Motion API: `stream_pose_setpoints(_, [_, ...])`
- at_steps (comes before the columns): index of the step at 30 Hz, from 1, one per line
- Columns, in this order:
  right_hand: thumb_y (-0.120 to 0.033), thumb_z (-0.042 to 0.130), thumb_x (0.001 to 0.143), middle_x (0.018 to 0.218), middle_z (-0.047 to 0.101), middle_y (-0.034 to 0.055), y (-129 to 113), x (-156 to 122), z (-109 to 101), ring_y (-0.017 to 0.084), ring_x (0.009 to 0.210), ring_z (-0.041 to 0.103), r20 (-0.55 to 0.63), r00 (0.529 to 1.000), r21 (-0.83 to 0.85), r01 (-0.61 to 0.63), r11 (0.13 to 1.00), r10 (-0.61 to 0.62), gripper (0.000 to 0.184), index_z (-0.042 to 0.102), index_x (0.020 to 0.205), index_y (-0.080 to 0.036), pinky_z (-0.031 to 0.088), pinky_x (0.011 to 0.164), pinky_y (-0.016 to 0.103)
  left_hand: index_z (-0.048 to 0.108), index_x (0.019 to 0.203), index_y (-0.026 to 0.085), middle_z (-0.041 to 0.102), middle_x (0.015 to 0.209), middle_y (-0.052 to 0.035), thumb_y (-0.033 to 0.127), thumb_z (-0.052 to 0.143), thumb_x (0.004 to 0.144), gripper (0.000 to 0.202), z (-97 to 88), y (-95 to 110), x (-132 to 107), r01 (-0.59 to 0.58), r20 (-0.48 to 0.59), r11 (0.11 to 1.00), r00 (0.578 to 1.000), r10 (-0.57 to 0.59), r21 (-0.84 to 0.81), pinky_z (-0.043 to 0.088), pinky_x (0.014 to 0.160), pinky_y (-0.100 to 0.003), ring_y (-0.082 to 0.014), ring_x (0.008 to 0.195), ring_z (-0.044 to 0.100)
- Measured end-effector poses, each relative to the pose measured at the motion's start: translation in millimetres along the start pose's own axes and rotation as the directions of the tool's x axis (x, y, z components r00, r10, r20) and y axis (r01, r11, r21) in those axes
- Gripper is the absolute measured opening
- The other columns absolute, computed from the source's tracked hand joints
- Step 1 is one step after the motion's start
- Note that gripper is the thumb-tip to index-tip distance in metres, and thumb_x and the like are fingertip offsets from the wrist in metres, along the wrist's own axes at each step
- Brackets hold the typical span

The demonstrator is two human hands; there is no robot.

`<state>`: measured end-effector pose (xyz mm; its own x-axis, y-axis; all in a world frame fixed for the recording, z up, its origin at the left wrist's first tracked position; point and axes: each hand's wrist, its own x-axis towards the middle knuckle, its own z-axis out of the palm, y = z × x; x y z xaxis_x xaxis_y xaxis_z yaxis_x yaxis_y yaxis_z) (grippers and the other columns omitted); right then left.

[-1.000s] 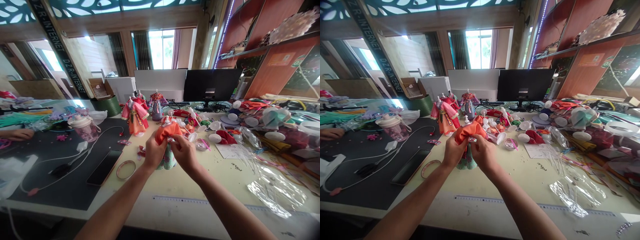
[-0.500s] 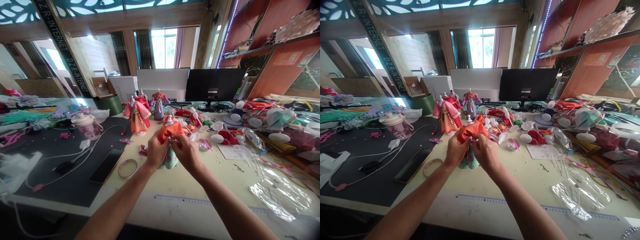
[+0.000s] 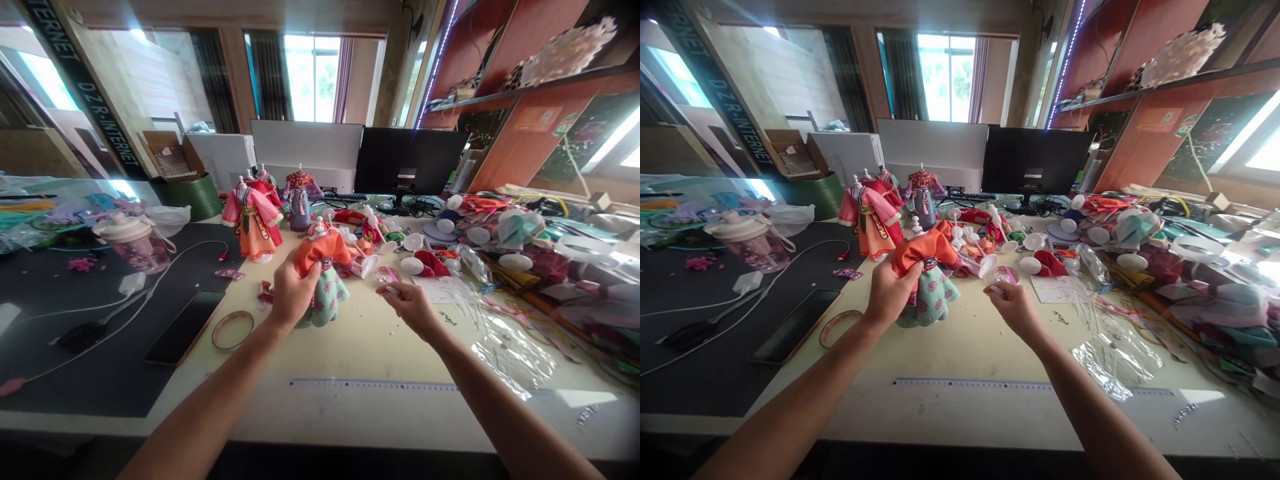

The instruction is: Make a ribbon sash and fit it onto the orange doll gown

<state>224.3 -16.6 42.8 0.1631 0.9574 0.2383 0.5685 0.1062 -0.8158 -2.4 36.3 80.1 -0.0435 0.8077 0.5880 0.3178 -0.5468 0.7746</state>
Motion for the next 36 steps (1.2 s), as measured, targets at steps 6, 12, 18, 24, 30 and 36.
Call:
stream_pose_setpoints(6, [-0.034, 0.059, 0.068, 0.052, 0.031, -0.0076, 25.0, -1.9, -5.9, 0.007, 0.046, 0.029, 0.026, 0.997, -0.007, -0.074, 0.997, 0.074, 0.018, 0.055, 0.066, -0.016, 0.027, 0.042, 0.021, 0.061, 0.087, 0.017, 0.065, 0.078, -0.0014, 0.02, 0.061, 0.077, 0.01, -2.0, 1.9, 0.0, 0.007, -0.001, 1.0, 1.0, -0.006, 0.018, 0.049, 0.071, -0.026, -0.0151, 0.073, 0.059])
stream_pose_setpoints(12, [-0.029, 0.05, 0.074, 0.062, 0.052, -0.0004, 32.3, -5.6, -1.6, 0.011, 0.053, 0.045, 0.077, 0.994, -0.048, -0.078, 0.996, 0.082, 0.02, 0.062, 0.083, -0.016, 0.036, 0.048, 0.024, 0.06, 0.083, 0.016, 0.063, 0.074, -0.0008, 0.021, 0.061, 0.077, 0.008, 0.3, 2.1, 1.0, 0.001, -0.003, 1.0, 1.0, -0.001, 0.021, 0.048, 0.068, -0.026, -0.0145, 0.07, 0.058])
stream_pose_setpoints(18, [-0.036, 0.04, 0.088, 0.068, 0.059, 0.0002, -12.9, -13.8, 17.2, 0.01, 0.053, 0.05, 0.143, 0.989, -0.018, 0.046, 0.999, -0.043, 0.03, 0.063, 0.097, -0.019, 0.042, 0.055, 0.025, 0.062, 0.092, 0.017, 0.066, 0.083, -0.0037, 0.022, 0.06, 0.078, 0.015, -0.3, 0.3, 0.6, 0.004, 0.0, 1.0, 1.0, -0.004, 0.024, 0.049, 0.075, -0.03, -0.0173, 0.077, 0.06])
stream_pose_setpoints(24, [-0.032, 0.034, 0.094, 0.07, 0.062, 0.0023, -75.0, -14.1, 36.8, 0.011, 0.057, 0.052, 0.059, 0.942, -0.272, 0.332, 0.903, -0.329, 0.03, 0.061, 0.095, -0.018, 0.034, 0.054, 0.023, 0.061, 0.097, 0.021, 0.066, 0.085, -0.0033, 0.02, 0.06, 0.077, 0.02, 1.3, -0.2, -0.7, -0.013, -0.026, 1.0, 1.0, 0.014, 0.022, 0.05, 0.077, -0.034, -0.0184, 0.079, 0.061])
stream_pose_setpoints(30, [-0.028, 0.03, 0.093, 0.058, 0.054, -0.0001, -92.4, -0.2, 54.9, 0.01, 0.044, 0.035, 0.061, 0.933, -0.519, 0.334, 0.787, -0.356, 0.027, 0.055, 0.091, -0.016, 0.018, 0.046, 0.023, 0.06, 0.097, 0.022, 0.065, 0.087, -0.0023, 0.019, 0.06, 0.076, 0.02, 1.8, -3.1, -0.9, 0.016, -0.032, 1.0, 0.999, -0.016, -0.021, 0.051, 0.078, -0.034, -0.0178, 0.081, 0.061])
stream_pose_setpoints(36, [-0.027, 0.028, 0.092, 0.053, 0.051, 0.0001, -93.9, 4.7, 63.2, 0.01, 0.041, 0.027, 0.031, 0.942, -0.645, 0.274, 0.713, -0.334, 0.029, 0.053, 0.085, -0.016, 0.012, 0.045, 0.026, 0.058, 0.099, 0.021, 0.065, 0.086, -0.0016, 0.018, 0.06, 0.077, 0.023, 2.4, -3.0, -1.9, 0.026, -0.013, 0.999, 1.0, -0.026, -0.03, 0.051, 0.075, -0.03, -0.0165, 0.08, 0.062])
